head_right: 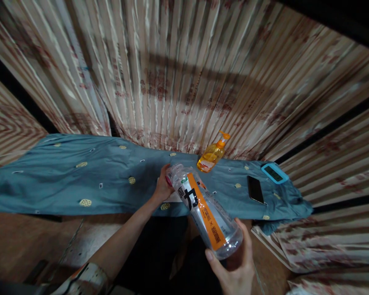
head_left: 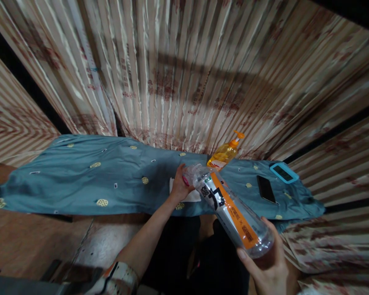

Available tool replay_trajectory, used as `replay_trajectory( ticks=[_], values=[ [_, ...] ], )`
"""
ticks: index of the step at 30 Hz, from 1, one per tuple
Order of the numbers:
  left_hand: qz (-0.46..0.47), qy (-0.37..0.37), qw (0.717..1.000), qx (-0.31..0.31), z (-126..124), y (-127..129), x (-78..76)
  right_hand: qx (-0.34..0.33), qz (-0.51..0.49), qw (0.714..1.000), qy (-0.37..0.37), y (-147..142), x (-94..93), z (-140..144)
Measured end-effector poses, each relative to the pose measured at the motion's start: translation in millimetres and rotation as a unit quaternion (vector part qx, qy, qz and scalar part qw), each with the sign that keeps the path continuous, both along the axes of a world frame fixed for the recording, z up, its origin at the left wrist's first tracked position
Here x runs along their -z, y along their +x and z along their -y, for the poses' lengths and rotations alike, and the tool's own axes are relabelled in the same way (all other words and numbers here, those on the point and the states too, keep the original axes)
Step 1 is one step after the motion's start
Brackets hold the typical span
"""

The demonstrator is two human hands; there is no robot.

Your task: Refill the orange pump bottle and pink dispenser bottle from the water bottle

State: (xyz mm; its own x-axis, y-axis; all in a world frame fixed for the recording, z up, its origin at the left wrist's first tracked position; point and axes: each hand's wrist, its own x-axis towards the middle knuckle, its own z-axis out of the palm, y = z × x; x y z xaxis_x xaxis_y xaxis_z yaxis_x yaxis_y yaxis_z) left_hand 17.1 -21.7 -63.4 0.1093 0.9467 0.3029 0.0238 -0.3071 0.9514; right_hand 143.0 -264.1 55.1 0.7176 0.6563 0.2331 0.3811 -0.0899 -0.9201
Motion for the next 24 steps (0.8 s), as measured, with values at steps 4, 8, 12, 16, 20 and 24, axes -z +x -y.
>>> replay_trajectory(
  ticks=[4,8,12,16,20,24],
  values=[
    [-0.001,-0.010,1.000,0.006,1,-1,-1.7,0.007,-0.019,1.000,-0.005,-3,-1.0,0],
    [-0.008,-0.018,1.000,0.004,3,-3,-5.1,0.007,-0.023,1.000,-0.011,-3,-2.8,-1],
    [-0.025,-0.011,1.000,0.014,4,-6,-9.0,0.003,-0.001,1.000,-0.013,-1,-2.8,0],
    [-0.030,0.010,0.999,0.020,3,-8,-9.7,-0.016,0.010,1.000,0.003,10,5.1,1],
    [-0.014,0.033,0.999,0.040,2,-11,-7.3,-0.038,0.017,0.999,0.019,20,12.4,0],
    [-0.015,0.045,0.998,0.048,0,-13,-5.7,-0.041,-0.035,0.998,0.036,15,10.7,-3]
  ],
)
